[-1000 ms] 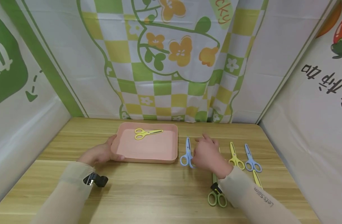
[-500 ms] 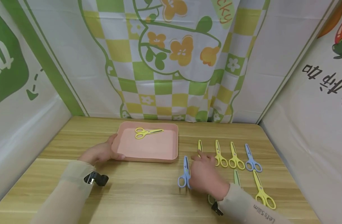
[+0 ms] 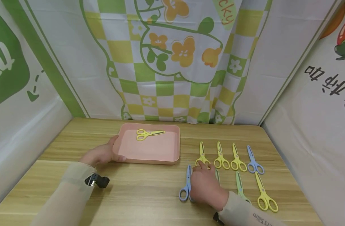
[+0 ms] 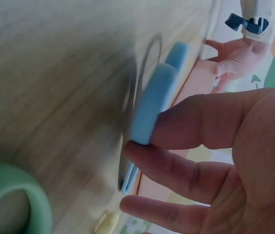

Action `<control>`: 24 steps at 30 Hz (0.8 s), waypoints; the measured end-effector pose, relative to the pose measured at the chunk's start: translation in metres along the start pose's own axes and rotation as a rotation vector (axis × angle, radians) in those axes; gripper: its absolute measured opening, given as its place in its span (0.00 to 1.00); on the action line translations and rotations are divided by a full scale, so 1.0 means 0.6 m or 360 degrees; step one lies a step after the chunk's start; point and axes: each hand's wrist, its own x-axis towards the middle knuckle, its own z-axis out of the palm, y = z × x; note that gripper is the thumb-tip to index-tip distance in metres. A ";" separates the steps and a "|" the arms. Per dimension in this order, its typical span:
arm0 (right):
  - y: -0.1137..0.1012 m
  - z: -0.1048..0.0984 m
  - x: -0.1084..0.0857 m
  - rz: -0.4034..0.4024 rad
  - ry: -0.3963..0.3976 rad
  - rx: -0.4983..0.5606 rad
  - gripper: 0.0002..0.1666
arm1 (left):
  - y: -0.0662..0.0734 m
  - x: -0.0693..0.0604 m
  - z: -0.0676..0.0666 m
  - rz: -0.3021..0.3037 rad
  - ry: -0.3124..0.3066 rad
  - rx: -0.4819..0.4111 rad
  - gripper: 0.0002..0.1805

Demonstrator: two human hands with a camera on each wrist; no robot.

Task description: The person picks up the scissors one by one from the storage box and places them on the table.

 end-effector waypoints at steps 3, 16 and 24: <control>-0.001 0.003 -0.003 -0.0011 0.0000 -0.0021 0.15 | -0.001 0.000 0.000 -0.0002 -0.0002 0.0010 0.71; -0.002 -0.003 -0.014 -0.0017 0.0046 -0.0020 0.17 | 0.000 -0.002 0.000 0.0005 -0.0005 0.0022 0.71; -0.002 -0.016 -0.002 0.0015 0.0093 -0.0062 0.17 | 0.001 -0.004 0.001 -0.0044 0.0018 -0.0009 0.72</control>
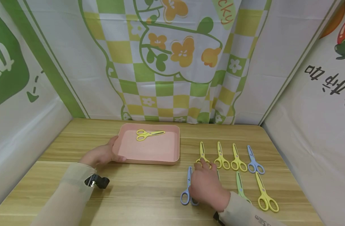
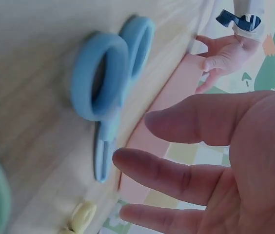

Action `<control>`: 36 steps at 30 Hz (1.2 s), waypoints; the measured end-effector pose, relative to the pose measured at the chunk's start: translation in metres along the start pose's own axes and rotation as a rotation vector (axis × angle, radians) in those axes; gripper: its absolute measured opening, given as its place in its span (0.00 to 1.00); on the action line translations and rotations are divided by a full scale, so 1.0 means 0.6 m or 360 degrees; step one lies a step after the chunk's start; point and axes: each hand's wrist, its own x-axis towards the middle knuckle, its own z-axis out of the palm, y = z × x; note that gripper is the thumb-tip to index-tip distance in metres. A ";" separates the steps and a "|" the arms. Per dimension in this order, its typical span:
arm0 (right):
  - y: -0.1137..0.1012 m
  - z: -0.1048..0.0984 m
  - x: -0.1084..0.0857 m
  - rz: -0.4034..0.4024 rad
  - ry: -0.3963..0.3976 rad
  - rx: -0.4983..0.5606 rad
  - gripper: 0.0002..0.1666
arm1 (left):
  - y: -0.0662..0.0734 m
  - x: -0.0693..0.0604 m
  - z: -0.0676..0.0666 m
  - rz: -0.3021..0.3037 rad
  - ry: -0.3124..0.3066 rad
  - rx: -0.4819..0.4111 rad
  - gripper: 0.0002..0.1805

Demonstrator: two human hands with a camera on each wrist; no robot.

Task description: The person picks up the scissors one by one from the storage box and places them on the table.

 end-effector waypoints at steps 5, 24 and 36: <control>-0.013 -0.017 0.033 -0.0113 0.0162 0.0116 0.11 | -0.005 0.003 -0.001 0.0028 0.0000 -0.0004 0.71; -0.150 -0.019 0.281 -0.0404 -0.0521 0.0519 0.49 | -0.012 0.006 -0.001 0.0099 -0.0009 0.0082 0.71; -0.181 -0.012 0.323 -0.0271 -0.0568 0.0435 0.58 | -0.005 0.002 0.000 0.0096 -0.0028 -0.0015 0.71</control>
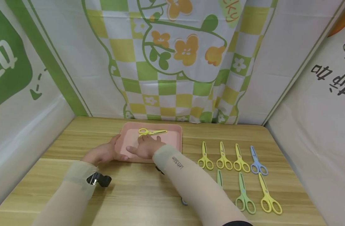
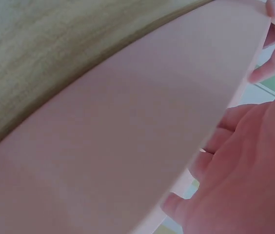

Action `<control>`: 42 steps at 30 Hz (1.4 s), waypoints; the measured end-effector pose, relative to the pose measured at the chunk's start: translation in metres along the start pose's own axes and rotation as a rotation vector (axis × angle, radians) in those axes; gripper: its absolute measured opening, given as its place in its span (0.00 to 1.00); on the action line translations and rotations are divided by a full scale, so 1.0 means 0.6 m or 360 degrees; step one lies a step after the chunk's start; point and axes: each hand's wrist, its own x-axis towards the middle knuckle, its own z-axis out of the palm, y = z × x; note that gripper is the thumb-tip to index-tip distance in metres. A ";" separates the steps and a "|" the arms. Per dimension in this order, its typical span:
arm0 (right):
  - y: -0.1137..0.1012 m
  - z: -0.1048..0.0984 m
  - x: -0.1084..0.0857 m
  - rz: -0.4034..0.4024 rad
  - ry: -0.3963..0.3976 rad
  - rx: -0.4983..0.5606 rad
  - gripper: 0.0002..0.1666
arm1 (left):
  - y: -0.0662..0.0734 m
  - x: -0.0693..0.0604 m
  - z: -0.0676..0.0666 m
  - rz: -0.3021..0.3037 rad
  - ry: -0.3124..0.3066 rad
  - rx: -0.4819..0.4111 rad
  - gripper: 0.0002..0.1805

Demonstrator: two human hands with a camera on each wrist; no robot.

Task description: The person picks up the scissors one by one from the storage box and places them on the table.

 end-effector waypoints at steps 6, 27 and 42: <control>0.002 0.004 0.003 0.0044 0.0011 -0.0083 0.54 | 0.003 0.001 -0.002 0.0012 -0.0012 -0.0005 0.71; 0.034 -0.016 -0.038 -0.0018 0.0104 -0.0326 0.28 | 0.000 0.002 -0.002 -0.0062 0.0015 0.0017 0.73; 0.081 -0.033 -0.058 0.0062 0.0199 -0.0359 0.19 | -0.001 0.002 0.000 -0.0032 -0.0001 0.0002 0.72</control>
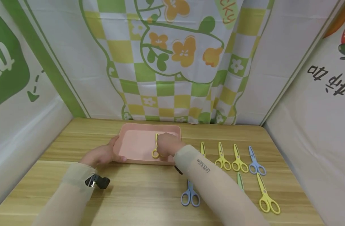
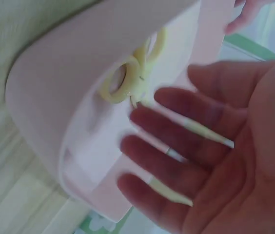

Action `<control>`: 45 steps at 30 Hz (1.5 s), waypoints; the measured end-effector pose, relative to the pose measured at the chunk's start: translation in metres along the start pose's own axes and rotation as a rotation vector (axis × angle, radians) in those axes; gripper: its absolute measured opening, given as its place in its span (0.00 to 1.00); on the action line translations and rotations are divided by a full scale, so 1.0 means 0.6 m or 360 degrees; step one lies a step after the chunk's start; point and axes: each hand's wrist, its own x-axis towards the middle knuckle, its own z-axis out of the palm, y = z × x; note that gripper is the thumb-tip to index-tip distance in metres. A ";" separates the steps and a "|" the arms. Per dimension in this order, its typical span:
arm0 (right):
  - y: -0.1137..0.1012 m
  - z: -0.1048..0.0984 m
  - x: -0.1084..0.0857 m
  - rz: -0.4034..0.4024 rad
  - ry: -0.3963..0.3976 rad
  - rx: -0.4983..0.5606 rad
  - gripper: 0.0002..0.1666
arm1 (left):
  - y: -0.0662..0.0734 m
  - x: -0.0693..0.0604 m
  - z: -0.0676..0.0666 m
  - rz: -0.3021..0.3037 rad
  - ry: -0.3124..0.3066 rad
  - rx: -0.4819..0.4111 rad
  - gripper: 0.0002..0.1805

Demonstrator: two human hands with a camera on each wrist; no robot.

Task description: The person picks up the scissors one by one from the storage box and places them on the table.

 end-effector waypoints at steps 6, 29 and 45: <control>0.010 0.001 0.003 0.0192 -0.0021 0.0032 0.13 | 0.001 -0.001 -0.003 0.0026 -0.0006 0.0001 0.71; 0.025 0.024 0.014 0.0278 0.0048 -0.0055 0.13 | 0.001 -0.005 -0.003 0.0007 -0.0004 -0.0034 0.73; 0.047 0.010 0.002 0.0153 0.0088 0.0210 0.18 | -0.001 -0.001 0.000 -0.0025 0.0006 -0.0021 0.72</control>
